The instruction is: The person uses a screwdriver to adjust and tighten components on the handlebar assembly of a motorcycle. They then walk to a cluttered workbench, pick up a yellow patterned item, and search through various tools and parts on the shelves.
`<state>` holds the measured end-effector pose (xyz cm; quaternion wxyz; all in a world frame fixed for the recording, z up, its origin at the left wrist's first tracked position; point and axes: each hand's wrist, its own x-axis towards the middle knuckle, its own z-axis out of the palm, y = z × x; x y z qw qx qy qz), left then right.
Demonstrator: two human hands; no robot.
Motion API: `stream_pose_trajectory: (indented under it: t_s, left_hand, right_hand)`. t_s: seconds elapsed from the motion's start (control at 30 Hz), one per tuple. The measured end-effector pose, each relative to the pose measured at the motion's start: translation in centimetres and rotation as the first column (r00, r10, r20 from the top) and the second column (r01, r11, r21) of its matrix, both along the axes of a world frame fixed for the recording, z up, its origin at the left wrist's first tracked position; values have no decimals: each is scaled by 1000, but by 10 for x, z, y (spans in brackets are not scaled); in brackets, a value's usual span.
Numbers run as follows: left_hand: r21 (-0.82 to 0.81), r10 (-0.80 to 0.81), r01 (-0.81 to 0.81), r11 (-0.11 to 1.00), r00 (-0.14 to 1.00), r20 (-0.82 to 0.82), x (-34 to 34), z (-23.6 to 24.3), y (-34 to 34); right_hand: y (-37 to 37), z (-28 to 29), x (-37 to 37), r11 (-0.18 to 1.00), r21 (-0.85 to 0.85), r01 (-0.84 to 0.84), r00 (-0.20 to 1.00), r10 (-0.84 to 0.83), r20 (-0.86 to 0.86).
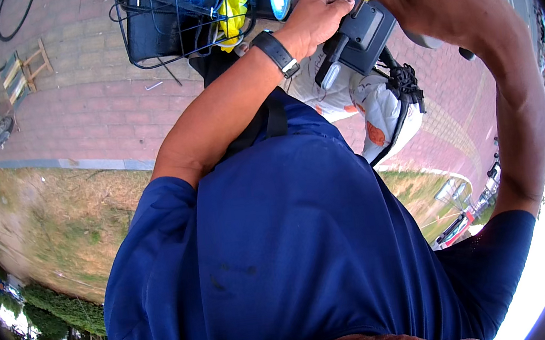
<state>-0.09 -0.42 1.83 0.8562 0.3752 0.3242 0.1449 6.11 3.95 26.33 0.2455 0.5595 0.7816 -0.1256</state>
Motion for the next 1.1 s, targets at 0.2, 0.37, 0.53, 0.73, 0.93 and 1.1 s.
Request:
stream_pose_trajectory:
  t_s: [0.2, 0.37, 0.53, 0.73, 0.93, 1.1]
  left_hand:
    - [0, 13, -13, 1000, 1000, 10, 0, 6, -2]
    - [-23, 7, -8, 1000, 1000, -11, 1, 0, 1]
    - [-3, -30, 30, 1000, 999, 28, 1, 6, 0]
    - [-5, -45, 45, 999, 999, 11, 1, 7, 1]
    - [-41, 10, -9, 999, 1000, 28, 0, 3, 1]
    - [-28, -10, 11, 1000, 999, 31, 0, 7, 0]
  right_hand:
    - [-6, -2, 0, 1000, 20, -1, 1000, 1, -10]
    - [-9, -8, 1, 995, 100, -13, 993, 24, -112]
    - [28, 22, -17, 923, -321, 214, 977, -210, 48]
    - [26, 20, -10, 917, -344, 201, 980, -187, 74]
    - [-10, -10, 4, 987, 153, -42, 994, 57, -89]
    - [-7, -4, 9, 990, -32, 134, 990, -135, -33]
